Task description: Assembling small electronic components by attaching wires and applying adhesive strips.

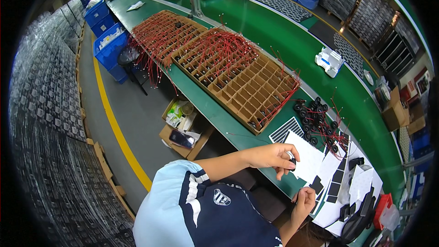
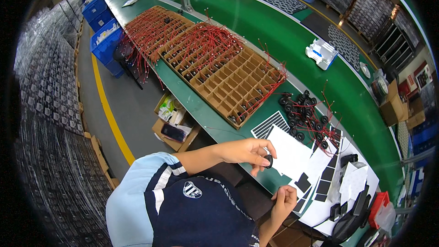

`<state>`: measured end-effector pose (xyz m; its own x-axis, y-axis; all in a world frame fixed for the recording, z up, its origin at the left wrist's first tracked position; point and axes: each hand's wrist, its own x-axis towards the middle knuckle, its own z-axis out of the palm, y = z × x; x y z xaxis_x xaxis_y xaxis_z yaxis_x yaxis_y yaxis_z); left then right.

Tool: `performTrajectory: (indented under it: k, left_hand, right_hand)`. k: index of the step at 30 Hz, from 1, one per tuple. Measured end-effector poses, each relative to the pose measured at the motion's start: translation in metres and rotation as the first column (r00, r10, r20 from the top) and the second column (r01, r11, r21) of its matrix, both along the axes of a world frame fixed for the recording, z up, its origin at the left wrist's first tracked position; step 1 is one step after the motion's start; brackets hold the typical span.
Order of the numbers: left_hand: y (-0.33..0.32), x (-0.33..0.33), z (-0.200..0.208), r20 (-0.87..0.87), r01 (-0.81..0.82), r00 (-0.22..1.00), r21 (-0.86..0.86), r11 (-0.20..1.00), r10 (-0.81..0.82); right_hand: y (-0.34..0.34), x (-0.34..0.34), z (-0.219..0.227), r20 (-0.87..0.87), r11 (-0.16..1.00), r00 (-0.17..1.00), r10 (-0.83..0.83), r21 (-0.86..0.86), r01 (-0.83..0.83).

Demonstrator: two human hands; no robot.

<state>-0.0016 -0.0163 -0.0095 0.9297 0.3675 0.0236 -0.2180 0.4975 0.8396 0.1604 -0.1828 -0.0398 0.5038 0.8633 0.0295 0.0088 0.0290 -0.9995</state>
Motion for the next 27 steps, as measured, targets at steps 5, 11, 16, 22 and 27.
performTrajectory:
  k: [5, 11, 16, 22, 27]
  left_hand:
    - [-0.001, 0.003, -0.004, 0.026, 0.003, 1.000, -0.028, 1.000, -0.002]
    - [0.003, -0.005, -0.002, 0.046, 0.061, 0.997, 0.008, 0.998, -0.061]
    - [0.001, -0.005, -0.004, 0.017, 0.120, 0.993, -0.032, 0.992, -0.119]
    - [-0.022, 0.009, -0.007, 0.009, 0.093, 0.996, -0.123, 0.988, -0.093]
    - [-0.029, 0.016, -0.018, 0.016, 0.040, 0.999, -0.165, 0.985, -0.038]
  right_hand:
    - [0.005, -0.003, 0.001, -0.011, 0.999, 0.999, 0.043, 0.023, -0.043]
    - [0.012, -0.007, 0.000, -0.007, 0.999, 0.999, 0.041, 0.014, -0.041]
    - [0.012, -0.008, 0.005, -0.026, 0.998, 0.998, 0.055, 0.032, -0.054]
    - [0.008, -0.015, 0.024, -0.095, 0.982, 0.990, 0.107, 0.168, -0.090]
    - [0.010, -0.023, 0.030, -0.066, 0.990, 0.994, 0.085, 0.122, -0.076]
